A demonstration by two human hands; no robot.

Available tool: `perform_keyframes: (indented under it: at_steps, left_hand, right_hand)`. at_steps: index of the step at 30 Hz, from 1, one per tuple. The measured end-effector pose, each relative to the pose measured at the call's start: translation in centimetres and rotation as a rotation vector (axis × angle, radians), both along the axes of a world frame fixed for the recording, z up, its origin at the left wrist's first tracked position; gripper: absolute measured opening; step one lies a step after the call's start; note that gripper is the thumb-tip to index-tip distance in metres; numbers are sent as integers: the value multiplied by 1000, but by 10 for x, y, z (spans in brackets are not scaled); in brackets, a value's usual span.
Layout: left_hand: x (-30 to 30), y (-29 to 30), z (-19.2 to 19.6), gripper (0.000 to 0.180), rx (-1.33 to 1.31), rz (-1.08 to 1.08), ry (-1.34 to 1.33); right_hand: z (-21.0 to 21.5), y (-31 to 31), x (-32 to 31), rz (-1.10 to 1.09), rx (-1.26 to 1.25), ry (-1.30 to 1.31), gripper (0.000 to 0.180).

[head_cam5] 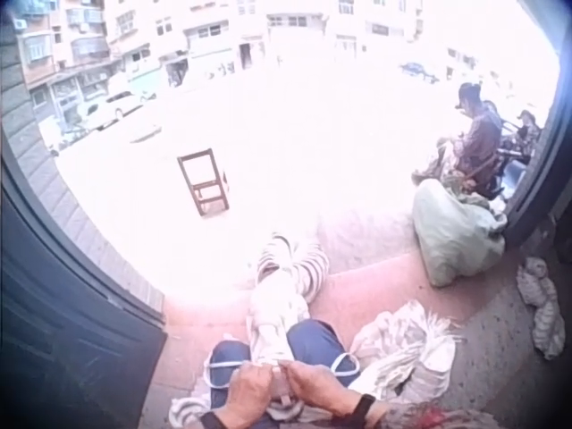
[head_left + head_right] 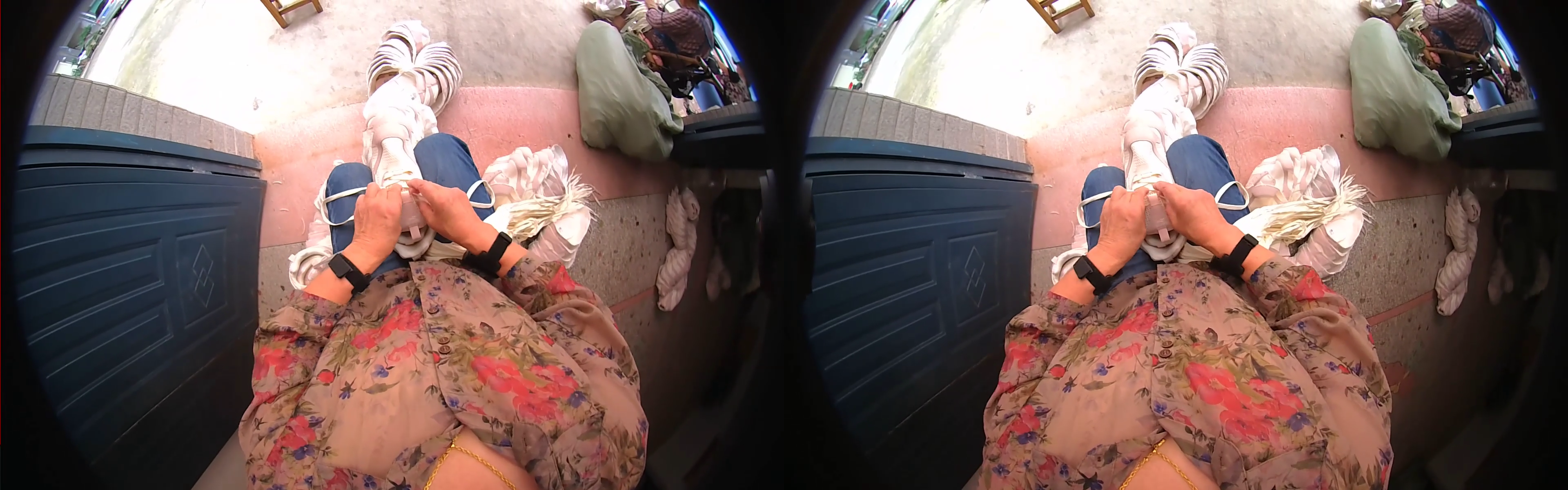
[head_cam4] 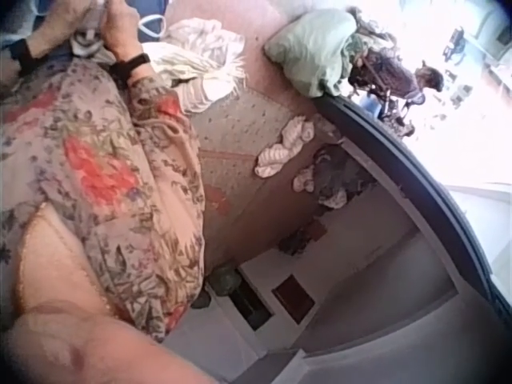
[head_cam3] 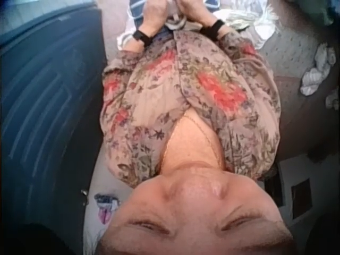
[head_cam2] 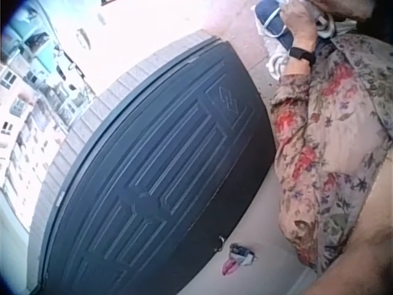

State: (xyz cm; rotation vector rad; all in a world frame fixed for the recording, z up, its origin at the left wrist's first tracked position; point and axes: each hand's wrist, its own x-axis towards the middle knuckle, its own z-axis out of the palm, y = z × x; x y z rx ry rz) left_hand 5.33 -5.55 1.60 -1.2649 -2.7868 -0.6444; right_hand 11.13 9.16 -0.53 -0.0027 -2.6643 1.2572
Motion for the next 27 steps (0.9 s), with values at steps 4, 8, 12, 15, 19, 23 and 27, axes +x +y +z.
perform_keyframes:
  at_steps: [4,8,12,15,19,23,27]
  left_hand:
    - [0,5,-12,26,79,62,-20]
    - [-3,7,-16,28,148,165,-222]
    - [-7,14,-14,37,188,248,-403]
    - [-10,7,-19,41,353,367,-737]
    - [-19,-1,-11,37,449,330,-1041]
    - [-29,5,12,40,78,-74,119]
    - [-41,14,19,21,5,-55,-806]
  right_hand:
    - [5,1,0,39,58,13,24]
    - [1,2,-3,40,48,53,25]
    - [1,3,-6,60,75,21,29]
    - [0,2,-9,67,14,-41,30]
    - [-19,5,-17,77,-391,-143,28]
    - [-26,18,-26,27,-648,-181,28]
    - [74,44,-32,92,-1283,-332,31]
